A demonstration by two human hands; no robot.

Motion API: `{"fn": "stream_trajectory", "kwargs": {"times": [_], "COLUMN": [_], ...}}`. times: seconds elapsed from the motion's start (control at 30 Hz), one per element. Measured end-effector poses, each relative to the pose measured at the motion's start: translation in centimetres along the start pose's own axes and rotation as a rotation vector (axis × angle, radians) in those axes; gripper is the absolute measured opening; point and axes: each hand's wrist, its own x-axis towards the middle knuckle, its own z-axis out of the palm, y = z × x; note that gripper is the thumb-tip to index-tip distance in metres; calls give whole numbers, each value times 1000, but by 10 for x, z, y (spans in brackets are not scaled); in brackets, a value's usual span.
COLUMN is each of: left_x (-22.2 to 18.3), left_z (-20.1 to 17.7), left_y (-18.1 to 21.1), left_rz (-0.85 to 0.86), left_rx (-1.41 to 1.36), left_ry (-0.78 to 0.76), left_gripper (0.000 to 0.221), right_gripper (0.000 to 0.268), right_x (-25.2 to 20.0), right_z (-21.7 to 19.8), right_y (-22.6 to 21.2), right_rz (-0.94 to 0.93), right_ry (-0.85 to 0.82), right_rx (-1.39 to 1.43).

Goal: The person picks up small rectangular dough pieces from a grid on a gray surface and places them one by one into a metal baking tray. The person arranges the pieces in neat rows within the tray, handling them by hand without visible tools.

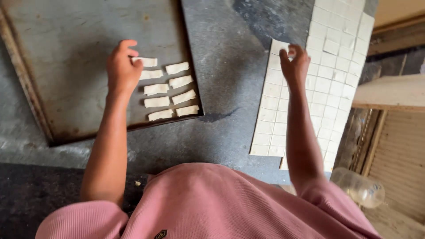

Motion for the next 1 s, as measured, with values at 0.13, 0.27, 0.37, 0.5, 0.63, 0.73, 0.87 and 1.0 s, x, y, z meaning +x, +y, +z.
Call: {"fn": "stream_trajectory", "kwargs": {"times": [0.13, 0.27, 0.37, 0.5, 0.63, 0.73, 0.87, 1.0], "left_x": [-2, 4, 5, 4, 1, -8, -46, -99], "left_z": [0, 6, 9, 19, 18, 9, -7, 10], "left_y": [20, 25, 13, -7, -11, 2, 33, 82], "left_rz": [-74, -38, -66, -77, 10, 143, 33, -198], "left_rx": [-135, -382, -341, -55, 32, 142, -95, -651], "left_ry": [6, 13, 42, 144, 199, 286, 188, -245], "left_gripper": [43, 45, 45, 43, 46, 56, 63, 74], "right_gripper": [34, 20, 27, 31, 59, 36, 15, 11], "right_x": [36, 50, 59, 66, 70, 51, -13, -122], "right_z": [34, 41, 39, 30, 20, 3, -15, -14], "right_y": [32, 34, 31, 33, 13, -21, -90, -169], "right_rz": [-67, 383, 514, 661, 836, 605, 96, 51], "right_ry": [184, 60, 12, 3, -66, -172, -358, -591], "right_rx": [-276, -158, 55, 358, 320, 344, 810, 1149]}}
